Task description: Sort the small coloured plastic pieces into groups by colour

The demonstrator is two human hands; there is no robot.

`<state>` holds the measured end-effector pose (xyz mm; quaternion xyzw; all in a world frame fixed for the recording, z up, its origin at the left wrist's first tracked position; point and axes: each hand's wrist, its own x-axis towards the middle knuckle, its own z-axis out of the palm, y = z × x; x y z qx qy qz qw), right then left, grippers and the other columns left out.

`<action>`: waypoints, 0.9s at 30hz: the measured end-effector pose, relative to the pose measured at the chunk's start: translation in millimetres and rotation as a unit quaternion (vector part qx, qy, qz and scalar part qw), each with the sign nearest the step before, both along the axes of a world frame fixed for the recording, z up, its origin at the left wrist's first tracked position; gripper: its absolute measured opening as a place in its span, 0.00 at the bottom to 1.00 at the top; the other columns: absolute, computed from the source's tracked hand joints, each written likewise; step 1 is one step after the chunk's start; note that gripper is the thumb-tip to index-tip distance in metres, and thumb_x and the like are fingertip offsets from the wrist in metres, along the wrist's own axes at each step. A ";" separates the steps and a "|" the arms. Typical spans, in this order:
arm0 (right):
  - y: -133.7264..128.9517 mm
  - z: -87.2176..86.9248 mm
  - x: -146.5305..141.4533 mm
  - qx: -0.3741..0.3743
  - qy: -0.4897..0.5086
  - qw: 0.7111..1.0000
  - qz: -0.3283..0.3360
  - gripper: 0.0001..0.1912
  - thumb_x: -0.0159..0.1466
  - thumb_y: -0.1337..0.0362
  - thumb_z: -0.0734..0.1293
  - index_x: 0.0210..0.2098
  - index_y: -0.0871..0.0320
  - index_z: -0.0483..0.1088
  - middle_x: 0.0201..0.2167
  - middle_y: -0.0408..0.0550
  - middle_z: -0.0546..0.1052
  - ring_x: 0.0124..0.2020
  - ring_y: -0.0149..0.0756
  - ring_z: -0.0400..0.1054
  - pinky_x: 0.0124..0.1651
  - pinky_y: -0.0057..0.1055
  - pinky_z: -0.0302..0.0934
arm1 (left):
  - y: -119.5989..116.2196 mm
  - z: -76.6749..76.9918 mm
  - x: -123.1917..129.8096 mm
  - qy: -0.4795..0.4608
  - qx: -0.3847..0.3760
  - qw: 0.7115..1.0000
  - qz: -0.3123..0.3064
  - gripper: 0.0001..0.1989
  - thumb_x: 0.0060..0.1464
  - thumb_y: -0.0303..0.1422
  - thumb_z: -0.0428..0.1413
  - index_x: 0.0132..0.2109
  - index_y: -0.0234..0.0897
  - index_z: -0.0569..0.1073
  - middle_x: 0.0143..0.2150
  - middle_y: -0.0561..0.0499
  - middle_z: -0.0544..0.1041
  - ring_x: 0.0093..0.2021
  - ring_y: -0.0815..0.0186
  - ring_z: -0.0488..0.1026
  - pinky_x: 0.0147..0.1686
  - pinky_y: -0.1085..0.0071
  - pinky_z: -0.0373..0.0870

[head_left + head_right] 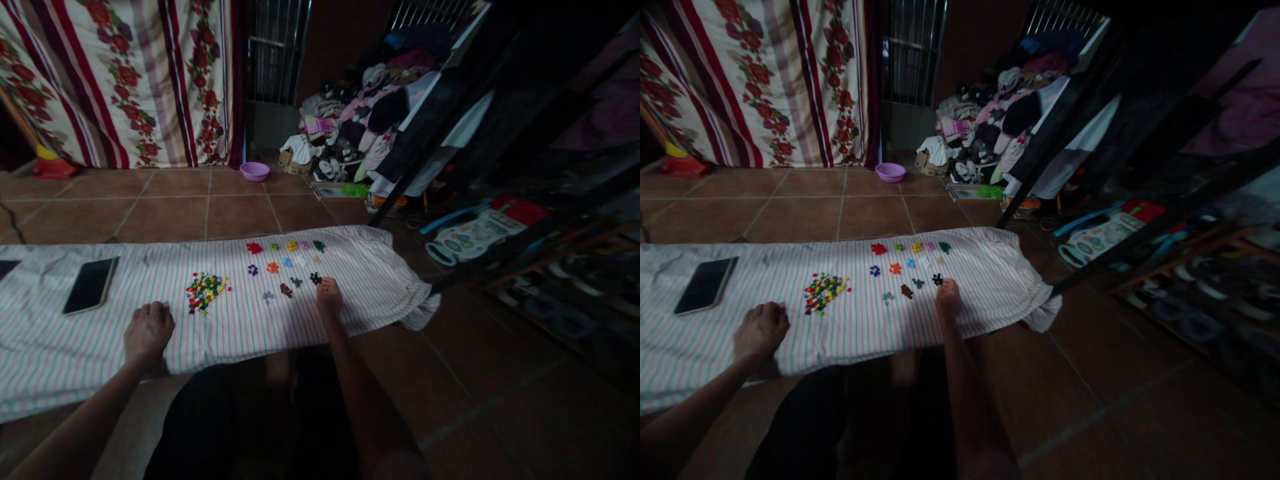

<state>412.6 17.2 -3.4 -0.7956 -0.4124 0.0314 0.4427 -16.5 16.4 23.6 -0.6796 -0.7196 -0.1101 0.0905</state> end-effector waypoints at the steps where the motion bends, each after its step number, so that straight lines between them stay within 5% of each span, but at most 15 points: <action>1: 0.7 -0.5 4.0 -0.004 -0.005 1.000 -0.005 0.14 0.55 0.64 0.58 0.39 0.58 0.70 0.35 0.51 0.77 0.36 0.38 0.70 0.41 0.31 0.62 | 0.1 0.0 -0.2 -0.002 0.001 1.000 -0.002 0.15 0.58 0.36 0.41 0.38 0.34 0.70 0.35 0.39 0.74 0.39 0.55 0.70 0.37 0.63 0.63; 12: 2.8 -11.9 18.4 -0.038 -0.032 0.999 0.002 0.09 0.56 0.62 0.60 0.34 0.57 0.69 0.31 0.49 0.76 0.34 0.38 0.69 0.38 0.30 0.60 | -1.1 1.1 1.7 -0.009 -0.002 1.000 0.012 0.14 0.59 0.37 0.41 0.37 0.36 0.68 0.35 0.41 0.73 0.41 0.56 0.69 0.37 0.64 0.62; 27: -1.2 -20.5 18.7 -0.036 -0.094 0.994 0.034 0.14 0.59 0.61 0.58 0.38 0.60 0.70 0.34 0.52 0.74 0.37 0.39 0.66 0.41 0.32 0.57 | 2.8 -11.4 -4.6 0.014 0.023 1.000 0.005 0.14 0.60 0.35 0.40 0.38 0.36 0.68 0.35 0.43 0.72 0.40 0.58 0.67 0.39 0.65 0.59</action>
